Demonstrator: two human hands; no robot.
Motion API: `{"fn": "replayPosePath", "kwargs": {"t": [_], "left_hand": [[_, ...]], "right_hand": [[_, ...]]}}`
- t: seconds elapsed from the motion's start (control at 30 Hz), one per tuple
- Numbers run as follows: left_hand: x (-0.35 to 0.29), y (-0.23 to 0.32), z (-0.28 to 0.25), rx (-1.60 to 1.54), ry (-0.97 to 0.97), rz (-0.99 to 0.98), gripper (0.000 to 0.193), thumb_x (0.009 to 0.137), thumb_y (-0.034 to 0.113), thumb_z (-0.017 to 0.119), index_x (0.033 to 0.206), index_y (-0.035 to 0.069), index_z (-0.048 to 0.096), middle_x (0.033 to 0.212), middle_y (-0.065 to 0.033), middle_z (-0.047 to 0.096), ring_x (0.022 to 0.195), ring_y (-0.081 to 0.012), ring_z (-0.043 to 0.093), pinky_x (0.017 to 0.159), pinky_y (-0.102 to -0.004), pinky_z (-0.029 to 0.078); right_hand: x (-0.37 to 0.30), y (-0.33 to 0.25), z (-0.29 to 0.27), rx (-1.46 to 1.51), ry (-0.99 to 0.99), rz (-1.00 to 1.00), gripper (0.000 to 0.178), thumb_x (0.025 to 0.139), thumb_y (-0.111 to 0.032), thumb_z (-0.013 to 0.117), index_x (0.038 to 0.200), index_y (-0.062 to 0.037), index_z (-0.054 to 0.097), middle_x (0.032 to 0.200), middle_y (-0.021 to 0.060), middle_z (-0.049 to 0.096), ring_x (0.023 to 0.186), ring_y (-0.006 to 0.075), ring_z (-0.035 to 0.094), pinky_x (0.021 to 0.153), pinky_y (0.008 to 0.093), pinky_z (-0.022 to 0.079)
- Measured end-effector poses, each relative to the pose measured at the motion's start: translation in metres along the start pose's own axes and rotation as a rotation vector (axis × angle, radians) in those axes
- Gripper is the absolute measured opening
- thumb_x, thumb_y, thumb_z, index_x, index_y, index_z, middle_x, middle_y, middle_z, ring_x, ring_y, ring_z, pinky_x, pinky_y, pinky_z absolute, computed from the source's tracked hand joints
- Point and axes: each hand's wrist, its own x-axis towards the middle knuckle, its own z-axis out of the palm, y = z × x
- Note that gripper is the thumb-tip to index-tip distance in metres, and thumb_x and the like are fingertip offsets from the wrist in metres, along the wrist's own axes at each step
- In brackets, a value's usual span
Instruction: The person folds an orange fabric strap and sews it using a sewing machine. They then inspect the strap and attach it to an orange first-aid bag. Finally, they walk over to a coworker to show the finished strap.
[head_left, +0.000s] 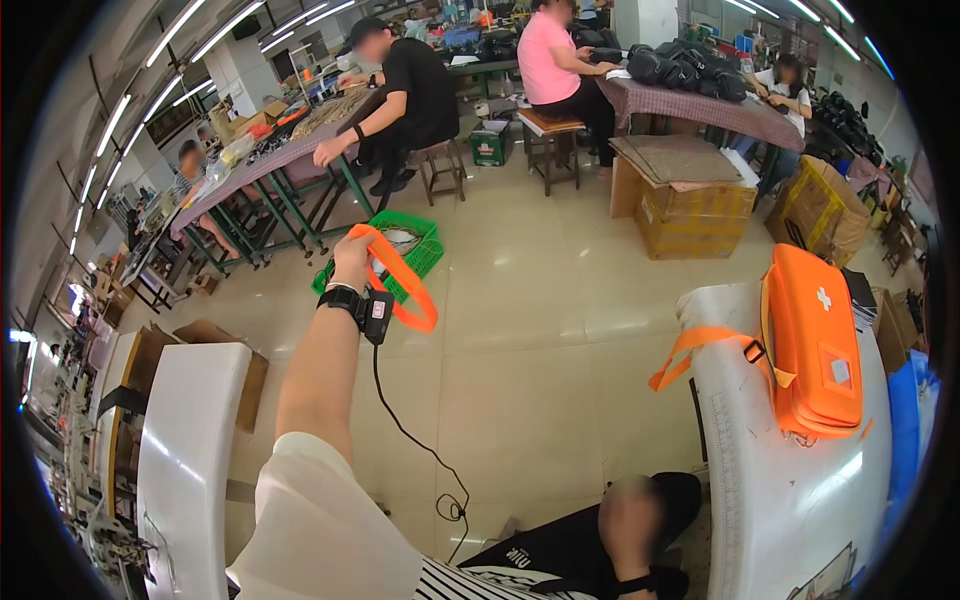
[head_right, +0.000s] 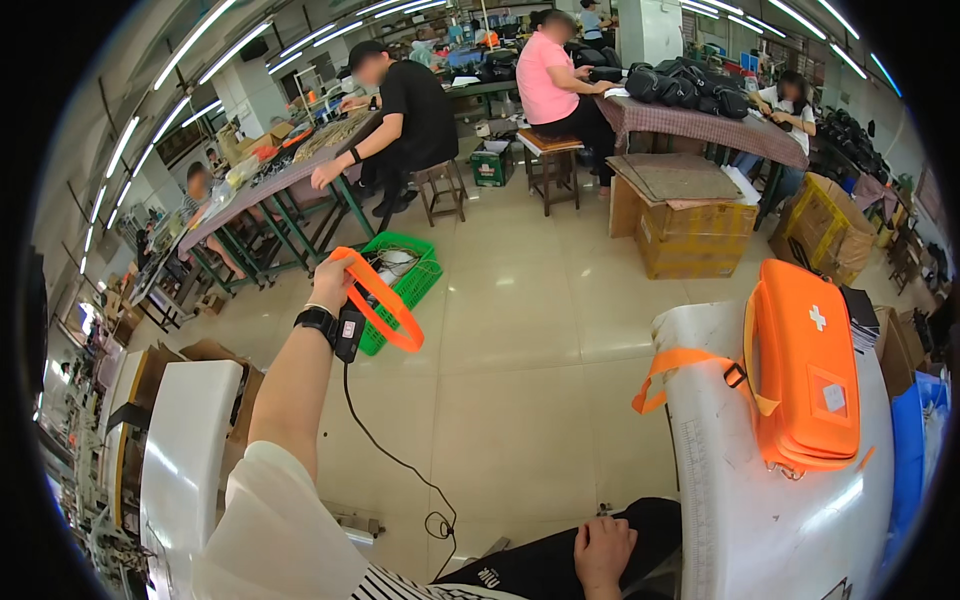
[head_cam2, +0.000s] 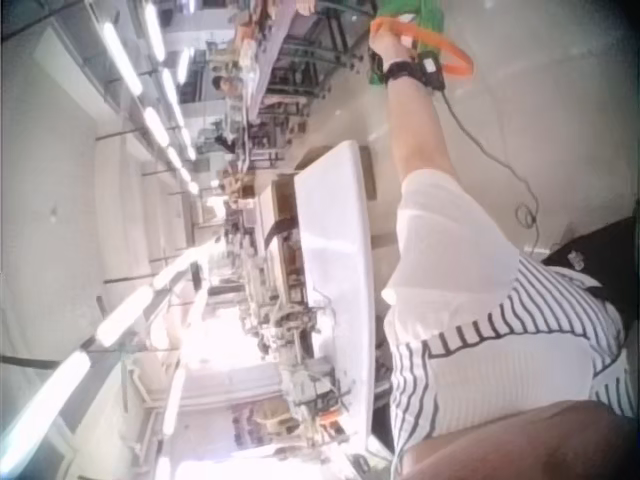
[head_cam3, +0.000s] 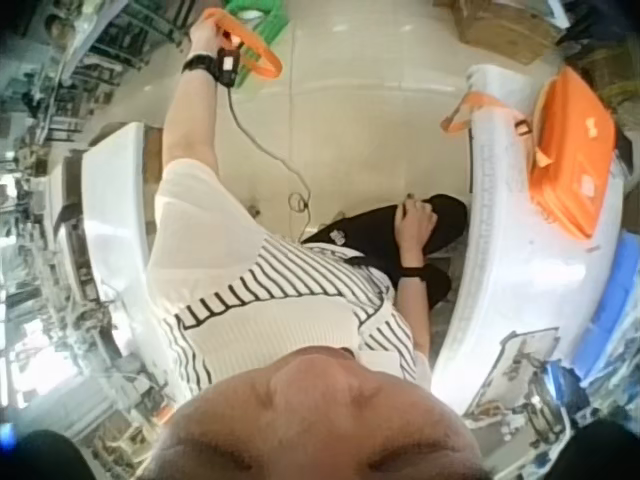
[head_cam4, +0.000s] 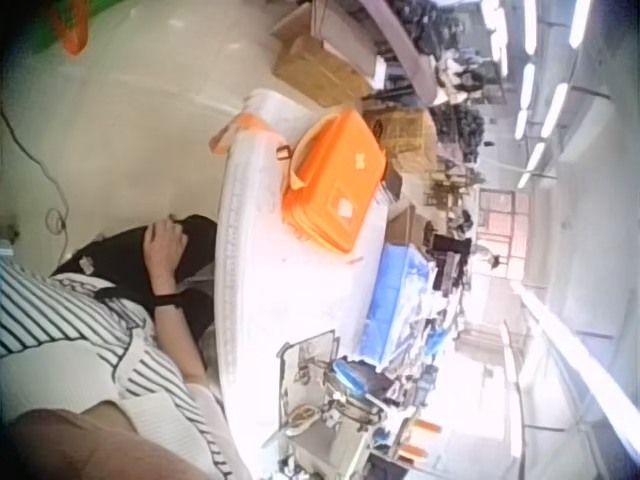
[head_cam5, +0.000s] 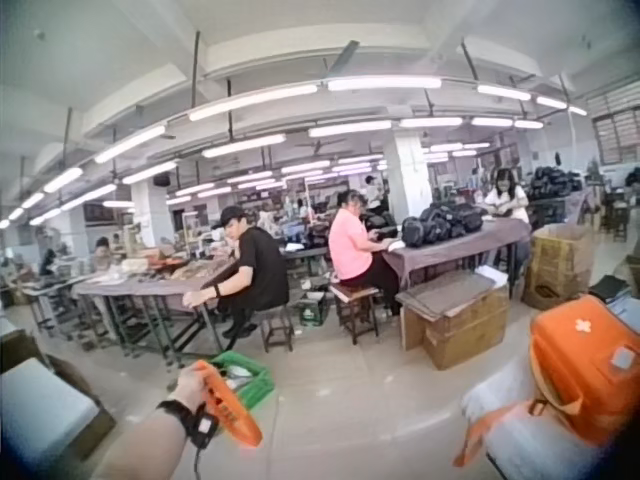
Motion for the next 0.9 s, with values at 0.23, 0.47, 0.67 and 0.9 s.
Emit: {"fn": "replayPosePath", "kwargs": {"t": [0.23,0.47,0.67,0.9], "left_hand": [[0.035,-0.004,-0.005,0.043,-0.009,-0.114,0.014,0.086,0.012,0.059,0.097,0.004,0.061,0.089,-0.0066,0.064,0.078,-0.0181,0.061,0.066,-0.0304,0.047],[0.076,0.007,0.010,0.213,-0.087,-0.120,0.026,0.080,0.009,0.053,0.105,0.003,0.056,0.090,-0.0079,0.055,0.077,-0.0215,0.055,0.072,-0.0371,0.047],[0.105,0.018,0.028,0.299,-0.069,0.027,0.038,0.076,0.008,0.046,0.112,0.005,0.055,0.091,-0.0075,0.056,0.077,-0.0204,0.054,0.066,-0.0368,0.045],[0.165,0.027,0.048,0.323,-0.151,0.127,0.045,0.077,0.009,0.044,0.121,0.013,0.054,0.089,-0.0012,0.057,0.078,-0.0145,0.055,0.062,-0.0342,0.043]], "right_hand": [[0.005,-0.003,0.004,-0.013,-0.024,-0.013,0.011,0.078,-0.017,0.067,0.076,-0.0077,0.062,0.080,0.0067,0.058,0.085,0.0263,0.052,0.078,0.0396,0.037],[0.009,0.003,0.013,-0.036,-0.084,0.056,0.013,0.077,-0.020,0.065,0.074,-0.0075,0.063,0.081,0.0064,0.059,0.086,0.0255,0.052,0.078,0.0401,0.036],[0.014,-0.003,0.009,-0.145,-0.200,0.096,0.025,0.087,-0.027,0.056,0.098,-0.0058,0.065,0.100,0.0125,0.063,0.100,0.0307,0.054,0.086,0.0468,0.040],[0.026,-0.011,0.014,-0.129,-0.258,0.126,0.024,0.088,-0.027,0.056,0.095,-0.0056,0.065,0.098,0.0120,0.063,0.098,0.0311,0.054,0.085,0.0459,0.040]]}}
